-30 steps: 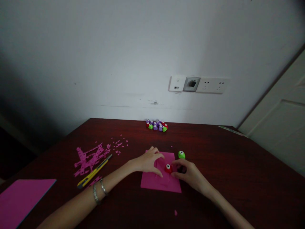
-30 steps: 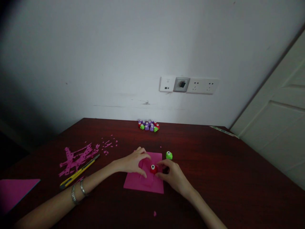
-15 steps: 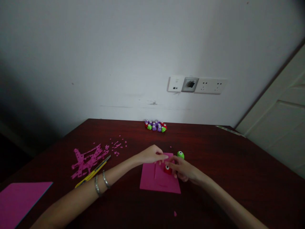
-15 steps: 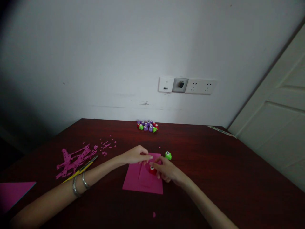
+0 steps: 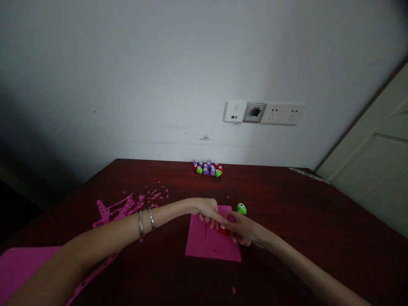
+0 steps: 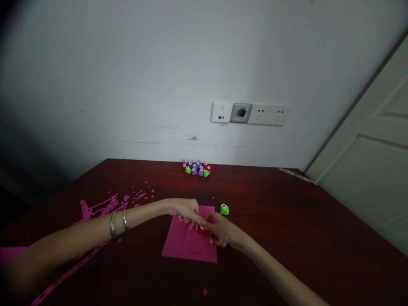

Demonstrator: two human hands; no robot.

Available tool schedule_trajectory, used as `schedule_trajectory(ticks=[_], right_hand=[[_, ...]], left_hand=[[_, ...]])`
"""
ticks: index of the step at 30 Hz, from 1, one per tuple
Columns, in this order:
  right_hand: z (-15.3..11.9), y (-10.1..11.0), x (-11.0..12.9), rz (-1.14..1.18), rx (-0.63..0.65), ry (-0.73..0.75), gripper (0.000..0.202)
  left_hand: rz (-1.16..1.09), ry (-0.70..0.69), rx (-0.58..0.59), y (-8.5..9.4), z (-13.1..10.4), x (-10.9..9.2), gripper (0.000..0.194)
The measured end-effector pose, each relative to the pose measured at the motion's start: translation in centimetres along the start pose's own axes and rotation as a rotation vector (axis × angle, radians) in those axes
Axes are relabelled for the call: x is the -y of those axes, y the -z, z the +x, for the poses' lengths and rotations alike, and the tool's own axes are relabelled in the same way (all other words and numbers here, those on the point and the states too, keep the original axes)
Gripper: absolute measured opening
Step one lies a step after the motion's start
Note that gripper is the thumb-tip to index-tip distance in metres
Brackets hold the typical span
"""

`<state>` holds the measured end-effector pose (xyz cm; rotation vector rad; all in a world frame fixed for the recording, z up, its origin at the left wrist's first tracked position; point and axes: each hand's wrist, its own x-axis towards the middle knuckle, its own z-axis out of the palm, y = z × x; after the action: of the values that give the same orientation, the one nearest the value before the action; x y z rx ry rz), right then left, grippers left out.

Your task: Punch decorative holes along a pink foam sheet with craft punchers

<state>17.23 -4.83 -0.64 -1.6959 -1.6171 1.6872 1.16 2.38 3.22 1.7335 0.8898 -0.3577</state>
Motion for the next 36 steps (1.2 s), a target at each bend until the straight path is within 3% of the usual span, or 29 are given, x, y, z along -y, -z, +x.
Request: schedule_trajectory(ticks=[5, 20, 30, 36], right_hand=[[0.1, 0.1, -0.1, -0.033, 0.080, 0.016, 0.029], [-0.1, 0.0, 0.2, 0.004, 0.109, -0.011, 0.028], [0.1, 0.0, 0.3, -0.023, 0.156, -0.030, 0.023], [0.1, 0.0, 0.3, -0.083, 0.112, -0.011, 0.026]], left_hand=[[-0.058, 0.106, 0.117, 0.3, 0.3, -0.6, 0.054], [-0.100, 0.110, 0.129, 0.0, 0.7, 0.0, 0.054], [-0.154, 0.090, 0.113, -0.3, 0.8, 0.8, 0.052], [-0.001, 0.062, -0.016, -0.7, 0.2, 0.0, 0.053]])
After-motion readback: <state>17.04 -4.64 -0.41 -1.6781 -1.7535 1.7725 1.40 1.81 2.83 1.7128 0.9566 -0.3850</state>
